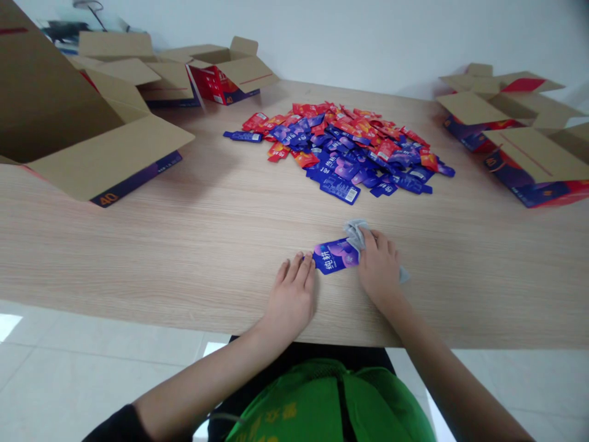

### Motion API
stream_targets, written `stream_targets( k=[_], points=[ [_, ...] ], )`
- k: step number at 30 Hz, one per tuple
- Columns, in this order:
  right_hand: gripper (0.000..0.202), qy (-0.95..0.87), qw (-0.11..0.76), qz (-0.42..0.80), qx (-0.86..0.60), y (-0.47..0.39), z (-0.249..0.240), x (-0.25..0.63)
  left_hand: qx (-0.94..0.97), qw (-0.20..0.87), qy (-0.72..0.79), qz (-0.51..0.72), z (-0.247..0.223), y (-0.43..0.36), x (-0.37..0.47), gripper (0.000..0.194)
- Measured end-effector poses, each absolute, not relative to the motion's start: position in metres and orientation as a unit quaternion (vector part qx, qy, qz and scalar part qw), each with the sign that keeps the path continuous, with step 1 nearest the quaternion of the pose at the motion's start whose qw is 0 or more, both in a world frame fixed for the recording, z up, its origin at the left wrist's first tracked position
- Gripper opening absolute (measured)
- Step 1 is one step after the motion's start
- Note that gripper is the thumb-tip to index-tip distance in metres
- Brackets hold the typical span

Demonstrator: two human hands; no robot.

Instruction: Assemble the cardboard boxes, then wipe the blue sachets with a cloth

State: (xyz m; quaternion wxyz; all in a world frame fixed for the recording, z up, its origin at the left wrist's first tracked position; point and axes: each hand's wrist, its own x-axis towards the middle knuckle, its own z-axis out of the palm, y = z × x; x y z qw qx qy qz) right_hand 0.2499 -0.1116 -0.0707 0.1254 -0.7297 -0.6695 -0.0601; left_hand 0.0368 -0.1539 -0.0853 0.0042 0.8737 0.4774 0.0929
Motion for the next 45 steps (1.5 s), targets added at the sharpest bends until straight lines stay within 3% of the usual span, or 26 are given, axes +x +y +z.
stream_targets(
  k=[7,17,40,45],
  points=[
    [0.049,-0.698,0.230,-0.019,-0.678,-0.106,-0.044,0.217,0.874,-0.007,0.473,0.110,-0.087,-0.154,0.035,0.053],
    [0.043,-0.781,0.116,-0.010,-0.614,-0.105,-0.067,0.172,0.871,0.005,0.472,0.134,-0.087,-0.153,0.036,0.047],
    [0.049,-0.688,0.078,-0.104,-0.714,-0.107,-0.076,0.247,0.872,0.022,0.478,0.109,-0.083,-0.154,0.034,0.056],
    [0.045,-0.672,0.126,-0.077,-0.725,-0.107,-0.069,0.252,0.872,0.027,0.474,0.121,-0.086,-0.154,0.033,0.056]
  ],
)
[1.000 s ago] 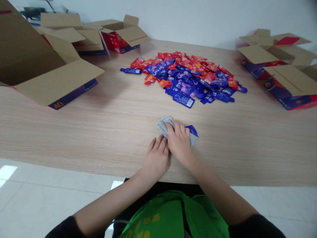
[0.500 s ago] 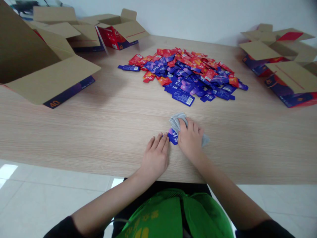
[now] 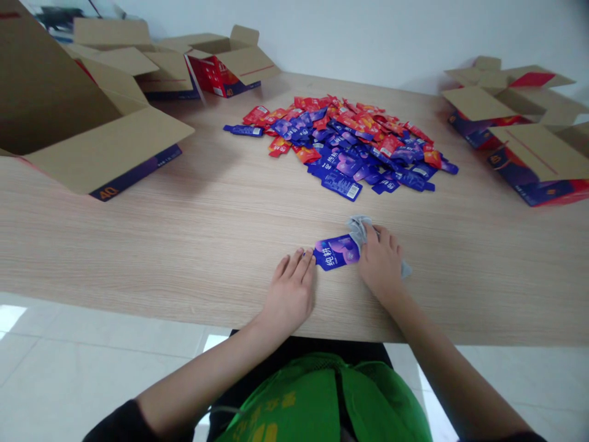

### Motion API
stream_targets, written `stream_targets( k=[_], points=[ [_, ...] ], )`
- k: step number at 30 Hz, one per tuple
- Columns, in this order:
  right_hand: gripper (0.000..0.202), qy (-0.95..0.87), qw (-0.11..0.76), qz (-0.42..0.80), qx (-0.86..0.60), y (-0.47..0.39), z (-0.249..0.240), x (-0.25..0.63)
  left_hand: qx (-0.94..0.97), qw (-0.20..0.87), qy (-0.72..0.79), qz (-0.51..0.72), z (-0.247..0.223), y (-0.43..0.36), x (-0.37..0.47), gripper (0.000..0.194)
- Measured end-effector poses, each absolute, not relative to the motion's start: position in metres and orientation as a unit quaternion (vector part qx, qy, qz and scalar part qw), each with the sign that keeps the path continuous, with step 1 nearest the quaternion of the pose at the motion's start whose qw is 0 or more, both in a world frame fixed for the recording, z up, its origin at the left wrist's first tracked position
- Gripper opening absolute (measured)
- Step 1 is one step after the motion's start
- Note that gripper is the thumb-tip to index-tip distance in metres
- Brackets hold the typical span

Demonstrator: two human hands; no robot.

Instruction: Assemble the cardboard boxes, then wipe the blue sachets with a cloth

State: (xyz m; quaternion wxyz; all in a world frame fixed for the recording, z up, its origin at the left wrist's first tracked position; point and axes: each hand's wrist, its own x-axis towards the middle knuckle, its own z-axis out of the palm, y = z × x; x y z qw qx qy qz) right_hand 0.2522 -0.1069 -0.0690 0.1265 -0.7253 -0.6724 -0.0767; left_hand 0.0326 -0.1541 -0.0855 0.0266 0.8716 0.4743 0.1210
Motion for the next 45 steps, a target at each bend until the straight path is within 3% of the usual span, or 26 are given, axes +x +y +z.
stream_targets(
  k=[6,13,40,45],
  points=[
    [0.045,-0.690,0.210,-0.015,-0.693,-0.103,-0.043,0.205,0.870,0.019,0.477,0.124,-0.086,-0.154,0.034,0.054],
    [0.045,-0.757,0.126,-0.014,-0.641,-0.101,-0.065,0.165,0.871,0.017,0.470,0.144,-0.087,-0.153,0.035,0.048],
    [0.050,-0.664,0.077,-0.069,-0.740,-0.105,-0.070,0.235,0.872,0.015,0.472,0.128,-0.086,-0.153,0.034,0.056],
    [0.047,-0.659,0.125,-0.047,-0.740,-0.104,-0.072,0.256,0.873,0.027,0.473,0.115,-0.084,-0.153,0.033,0.057]
  ],
)
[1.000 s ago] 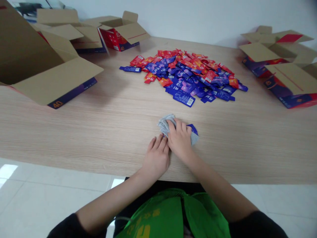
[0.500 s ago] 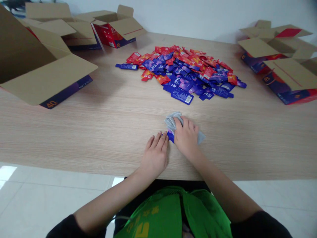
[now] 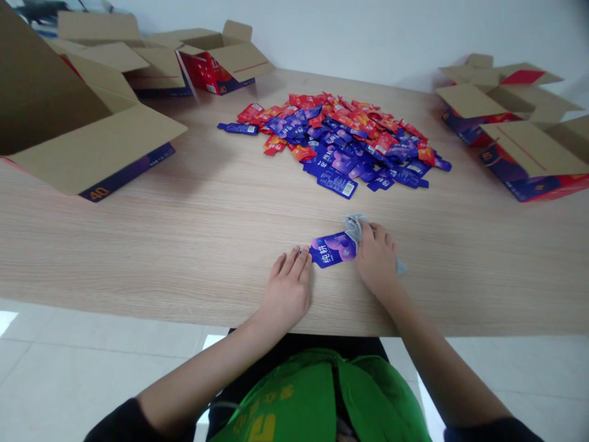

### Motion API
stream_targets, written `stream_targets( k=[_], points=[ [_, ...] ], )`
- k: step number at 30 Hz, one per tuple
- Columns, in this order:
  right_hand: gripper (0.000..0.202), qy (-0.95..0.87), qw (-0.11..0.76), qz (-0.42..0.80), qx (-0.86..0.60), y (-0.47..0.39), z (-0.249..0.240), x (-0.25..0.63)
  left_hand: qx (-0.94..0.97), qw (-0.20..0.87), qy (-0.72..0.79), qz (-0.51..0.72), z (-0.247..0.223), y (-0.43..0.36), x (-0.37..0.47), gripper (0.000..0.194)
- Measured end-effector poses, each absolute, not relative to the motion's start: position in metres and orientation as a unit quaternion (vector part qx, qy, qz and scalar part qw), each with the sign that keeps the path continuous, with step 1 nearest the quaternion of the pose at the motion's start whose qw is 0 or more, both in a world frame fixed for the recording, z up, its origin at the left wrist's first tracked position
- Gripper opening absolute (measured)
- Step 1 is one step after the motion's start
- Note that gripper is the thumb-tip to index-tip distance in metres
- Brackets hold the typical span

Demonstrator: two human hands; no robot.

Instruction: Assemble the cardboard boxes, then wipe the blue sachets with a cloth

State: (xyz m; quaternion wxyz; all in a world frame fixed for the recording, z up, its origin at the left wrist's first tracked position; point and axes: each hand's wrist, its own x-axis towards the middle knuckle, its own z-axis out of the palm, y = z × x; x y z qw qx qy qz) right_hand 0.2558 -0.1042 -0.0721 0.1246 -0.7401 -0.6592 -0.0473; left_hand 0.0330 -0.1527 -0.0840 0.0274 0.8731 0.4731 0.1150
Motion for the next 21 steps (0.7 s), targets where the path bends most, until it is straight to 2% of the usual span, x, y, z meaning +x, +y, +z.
stream_targets(
  k=[4,7,15,21],
  points=[
    [0.044,-0.665,0.234,-0.020,-0.709,-0.098,-0.060,0.259,0.873,0.029,0.474,0.113,-0.084,-0.153,0.033,0.056],
    [0.045,-0.693,0.266,-0.001,-0.671,-0.097,-0.049,0.236,0.872,0.026,0.473,0.122,-0.085,-0.153,0.033,0.056],
    [0.045,-0.767,0.138,0.028,-0.626,-0.100,-0.062,0.164,0.870,0.014,0.468,0.157,-0.086,-0.151,0.035,0.046],
    [0.046,-0.761,0.118,-0.011,-0.638,-0.101,-0.069,0.179,0.870,0.010,0.469,0.151,-0.087,-0.153,0.034,0.049]
  ],
)
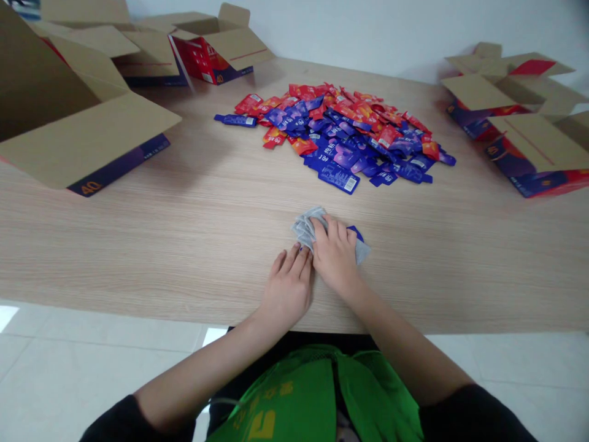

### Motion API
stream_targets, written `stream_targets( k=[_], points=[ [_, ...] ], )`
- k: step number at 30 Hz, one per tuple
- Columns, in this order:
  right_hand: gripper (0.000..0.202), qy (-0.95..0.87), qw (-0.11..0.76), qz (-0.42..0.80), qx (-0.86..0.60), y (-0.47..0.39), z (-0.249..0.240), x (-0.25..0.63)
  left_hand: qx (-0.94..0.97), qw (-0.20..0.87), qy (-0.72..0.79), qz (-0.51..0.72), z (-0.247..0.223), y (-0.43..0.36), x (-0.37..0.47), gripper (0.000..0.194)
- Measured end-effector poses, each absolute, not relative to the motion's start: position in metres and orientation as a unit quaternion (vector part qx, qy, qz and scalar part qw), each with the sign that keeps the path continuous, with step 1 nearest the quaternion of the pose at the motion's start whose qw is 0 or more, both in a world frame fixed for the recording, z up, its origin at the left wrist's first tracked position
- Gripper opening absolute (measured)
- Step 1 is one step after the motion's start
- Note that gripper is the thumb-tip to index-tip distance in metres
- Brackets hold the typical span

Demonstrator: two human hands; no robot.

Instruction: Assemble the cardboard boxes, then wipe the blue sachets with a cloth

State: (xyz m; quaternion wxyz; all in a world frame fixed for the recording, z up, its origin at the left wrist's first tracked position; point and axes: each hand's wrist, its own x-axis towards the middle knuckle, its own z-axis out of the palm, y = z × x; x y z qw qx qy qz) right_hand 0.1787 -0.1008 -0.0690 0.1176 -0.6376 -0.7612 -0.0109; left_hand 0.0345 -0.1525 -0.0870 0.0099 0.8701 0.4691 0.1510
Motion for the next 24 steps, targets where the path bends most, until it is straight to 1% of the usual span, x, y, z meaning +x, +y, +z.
stream_targets(
  k=[6,13,17,21,24],
  points=[
    [0.048,-0.727,0.116,-0.044,-0.675,-0.104,-0.070,0.195,0.875,0.017,0.467,0.126,-0.085,-0.153,0.034,0.054],
    [0.049,-0.666,0.092,-0.052,-0.738,-0.106,-0.069,0.231,0.873,0.035,0.471,0.122,-0.085,-0.153,0.034,0.058],
    [0.051,-0.670,0.088,-0.050,-0.735,-0.105,-0.071,0.246,0.876,0.026,0.465,0.129,-0.085,-0.152,0.033,0.057],
    [0.049,-0.676,0.117,-0.034,-0.727,-0.102,-0.072,0.256,0.873,0.027,0.470,0.131,-0.084,-0.153,0.033,0.056],
    [0.046,-0.657,0.171,-0.011,-0.735,-0.100,-0.066,0.259,0.872,0.027,0.473,0.126,-0.084,-0.153,0.034,0.056]
  ],
)
